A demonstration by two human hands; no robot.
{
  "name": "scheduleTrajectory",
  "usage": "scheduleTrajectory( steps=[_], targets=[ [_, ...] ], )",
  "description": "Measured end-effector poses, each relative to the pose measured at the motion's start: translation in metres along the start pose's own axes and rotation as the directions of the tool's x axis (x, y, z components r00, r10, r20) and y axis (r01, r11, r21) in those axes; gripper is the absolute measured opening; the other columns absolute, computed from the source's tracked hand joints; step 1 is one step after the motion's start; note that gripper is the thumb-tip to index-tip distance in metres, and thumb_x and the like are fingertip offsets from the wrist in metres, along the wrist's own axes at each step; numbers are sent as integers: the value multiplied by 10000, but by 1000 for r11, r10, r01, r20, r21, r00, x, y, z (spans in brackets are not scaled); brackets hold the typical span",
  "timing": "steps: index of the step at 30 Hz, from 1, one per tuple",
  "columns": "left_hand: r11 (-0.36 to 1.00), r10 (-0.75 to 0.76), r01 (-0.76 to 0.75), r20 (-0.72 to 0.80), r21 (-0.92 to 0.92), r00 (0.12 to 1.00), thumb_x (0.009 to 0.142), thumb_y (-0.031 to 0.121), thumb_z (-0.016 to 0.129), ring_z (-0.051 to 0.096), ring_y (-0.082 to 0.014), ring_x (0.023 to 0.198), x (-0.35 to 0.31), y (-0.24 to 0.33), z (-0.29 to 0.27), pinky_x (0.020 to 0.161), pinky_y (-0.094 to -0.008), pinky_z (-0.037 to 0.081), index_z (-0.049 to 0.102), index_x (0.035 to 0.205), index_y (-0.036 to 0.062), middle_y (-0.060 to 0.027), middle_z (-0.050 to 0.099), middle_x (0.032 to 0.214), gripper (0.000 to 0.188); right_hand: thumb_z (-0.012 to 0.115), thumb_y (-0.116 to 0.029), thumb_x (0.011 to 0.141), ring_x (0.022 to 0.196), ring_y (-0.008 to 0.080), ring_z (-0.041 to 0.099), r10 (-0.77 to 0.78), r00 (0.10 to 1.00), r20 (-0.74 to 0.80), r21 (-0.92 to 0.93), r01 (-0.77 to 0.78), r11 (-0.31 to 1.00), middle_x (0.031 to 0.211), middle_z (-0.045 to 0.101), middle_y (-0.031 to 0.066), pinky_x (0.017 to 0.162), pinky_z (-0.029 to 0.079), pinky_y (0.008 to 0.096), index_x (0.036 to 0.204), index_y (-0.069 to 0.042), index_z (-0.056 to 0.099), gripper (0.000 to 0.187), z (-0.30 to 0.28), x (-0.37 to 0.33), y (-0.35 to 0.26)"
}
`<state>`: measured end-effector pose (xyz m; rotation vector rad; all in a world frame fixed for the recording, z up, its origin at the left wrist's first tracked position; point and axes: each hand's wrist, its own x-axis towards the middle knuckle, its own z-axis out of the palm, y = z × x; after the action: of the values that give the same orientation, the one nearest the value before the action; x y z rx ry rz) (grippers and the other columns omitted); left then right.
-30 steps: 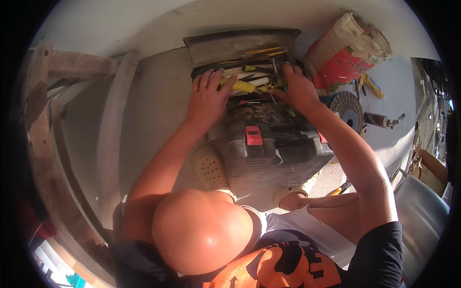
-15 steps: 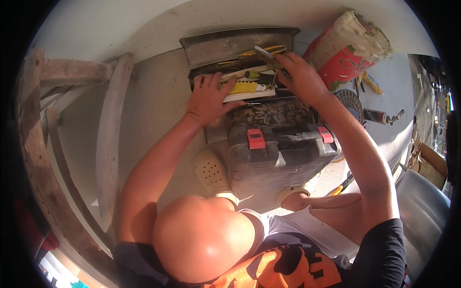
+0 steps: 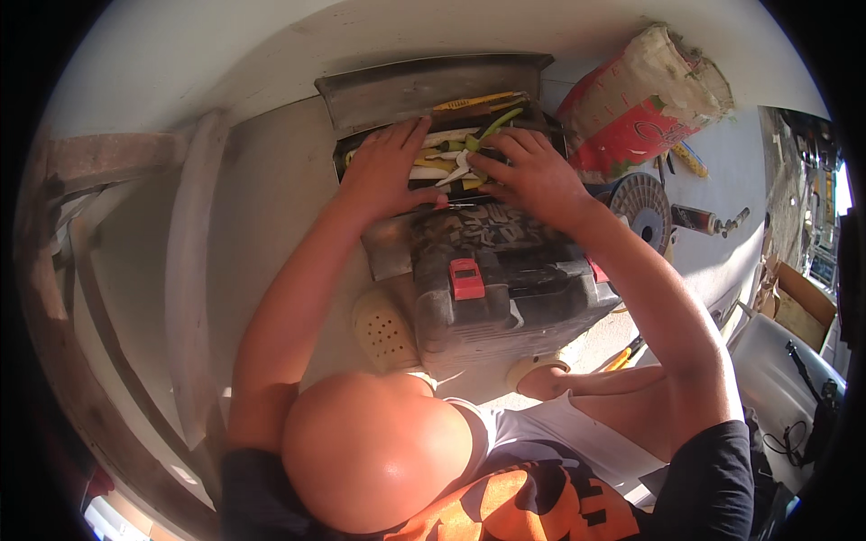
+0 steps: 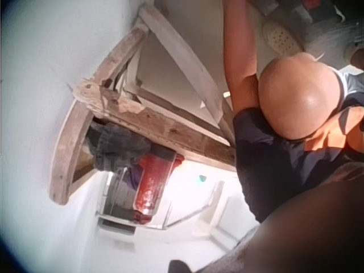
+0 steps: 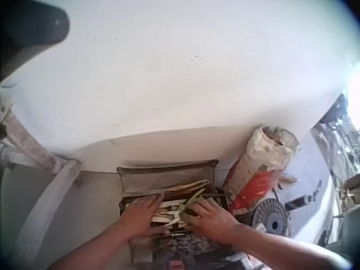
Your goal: The person organizes various tools and supplies on the floor, including a paintbrush, spray can, pliers, and a caulking gun. They place items into a metal tray and a plastic toolbox, then close both containers.
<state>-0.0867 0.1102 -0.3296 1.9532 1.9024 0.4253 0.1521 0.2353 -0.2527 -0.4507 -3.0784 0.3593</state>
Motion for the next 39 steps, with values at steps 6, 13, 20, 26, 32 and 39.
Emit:
scheduleTrajectory(
  steps=[6,13,20,26,32,39],
  targets=[
    [979,-70,60,-43,-194,997,832,667,757,505,-411,1400,-6,-12,-10,1152,-484,424,470,1523,24,-226,539,1496,987,780,-599,794,1353,402,479,1,986,-168,-33,-6,999,1447,514,173,1183,349,537,1542,-130,468,936,44,14,31],
    [889,-105,205,253,-409,962,931,714,609,581,-423,1291,81,3,-24,1074,-481,490,501,1508,39,-232,573,1445,895,771,-728,737,1333,441,478,190,981,-39,42,-188,981,1394,531,243,1165,351,564,1561,-100,441,1087,44,28,31],
    [993,112,-113,83,10,990,976,649,585,586,-397,1243,35,7,-13,1048,-505,479,429,1573,102,-198,617,1344,825,783,-627,809,1208,402,603,100,986,-133,107,-86,990,1336,577,180,989,541,479,1551,-155,454,938,39,1,27],
    [997,80,-81,144,4,986,826,694,734,567,-368,1281,41,13,-17,1092,-501,448,417,1563,60,-184,586,1358,1023,816,-638,763,1110,376,671,99,988,-115,119,-85,989,1383,596,137,926,569,457,1485,-147,515,923,40,27,36],
    [998,50,-54,136,25,989,642,541,939,550,-388,1273,40,24,-15,1060,-491,476,468,1448,0,-201,542,1325,1079,670,-695,884,952,398,691,60,976,-208,147,-30,989,1241,665,130,861,572,475,1425,-138,570,783,51,30,33],
    [993,117,-118,144,3,983,703,444,927,542,-435,1300,45,21,-9,1081,-513,462,417,1459,-6,-237,565,1374,1016,738,-356,922,1200,404,621,421,899,-117,245,-385,890,1237,678,203,1004,519,491,1276,-63,673,464,51,54,106]
  ],
)
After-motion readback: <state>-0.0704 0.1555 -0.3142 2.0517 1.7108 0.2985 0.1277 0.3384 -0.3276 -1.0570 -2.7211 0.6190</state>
